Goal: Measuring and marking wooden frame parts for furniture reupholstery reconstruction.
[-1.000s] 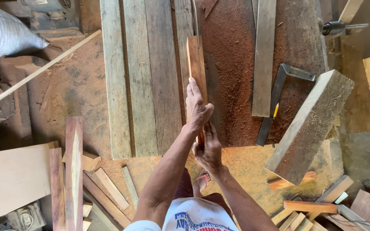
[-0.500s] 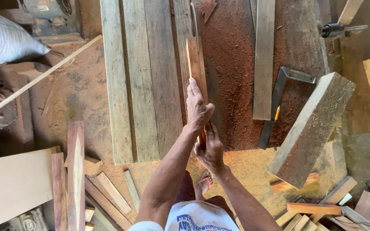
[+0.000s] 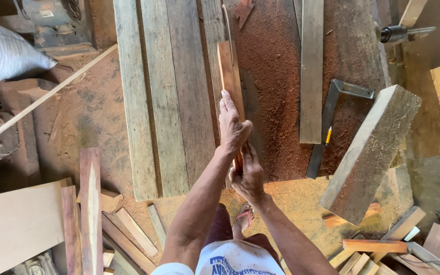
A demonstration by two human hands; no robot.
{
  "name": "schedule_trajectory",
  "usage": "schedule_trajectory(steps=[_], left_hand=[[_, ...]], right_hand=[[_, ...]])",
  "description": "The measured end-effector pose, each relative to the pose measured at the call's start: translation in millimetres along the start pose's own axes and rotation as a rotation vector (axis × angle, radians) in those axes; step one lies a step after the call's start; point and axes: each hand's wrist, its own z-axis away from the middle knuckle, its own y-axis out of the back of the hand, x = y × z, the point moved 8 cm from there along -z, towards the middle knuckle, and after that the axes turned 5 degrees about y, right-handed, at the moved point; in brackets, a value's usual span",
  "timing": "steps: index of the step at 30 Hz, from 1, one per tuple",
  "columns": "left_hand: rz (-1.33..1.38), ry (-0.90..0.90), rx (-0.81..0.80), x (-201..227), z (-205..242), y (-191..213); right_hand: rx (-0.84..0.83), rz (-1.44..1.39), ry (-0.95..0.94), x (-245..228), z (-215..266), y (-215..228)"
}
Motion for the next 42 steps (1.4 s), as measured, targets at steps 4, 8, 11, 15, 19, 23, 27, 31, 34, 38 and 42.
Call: schedule_trajectory(steps=[4,8,11,15,19,23,27,31,34,38,42], left_hand=[[0.000,-0.019,0.014,-1,-5,-2],[-0.020,0.014,0.001,-2,-11,-3],[0.002,0.067,-0.044,-3,-13,-4],[0.049,0.099,-0.094,5,-9,7],[0.117,-0.081,-0.017,-5,15,0],[0.211,0.049,-0.080,-12,31,0],[0.231,0.097,-0.077,-2,18,5],[0.181,0.065,-0.055,-9,21,1],[0.163,0.069,-0.056,-9,20,-3],[0.105,0.077,-0.038,-11,14,0],[0.141,0.094,-0.074,-13,10,-4]], right_hand=[[-0.012,-0.031,-0.023,0,-7,-1],[0.028,0.000,0.043,-1,-11,-2],[0.011,0.000,0.018,8,-9,-11],[0.004,0.131,0.066,21,0,-28],[0.058,0.079,0.140,11,-6,-21],[-0.105,-0.061,0.056,-4,-5,9],[-0.295,-0.272,0.194,-8,-1,33],[-0.337,-0.152,0.278,16,23,24],[-0.345,0.079,0.338,22,15,18],[-0.301,-0.013,0.327,6,2,25],[-0.336,0.006,0.284,25,7,15]])
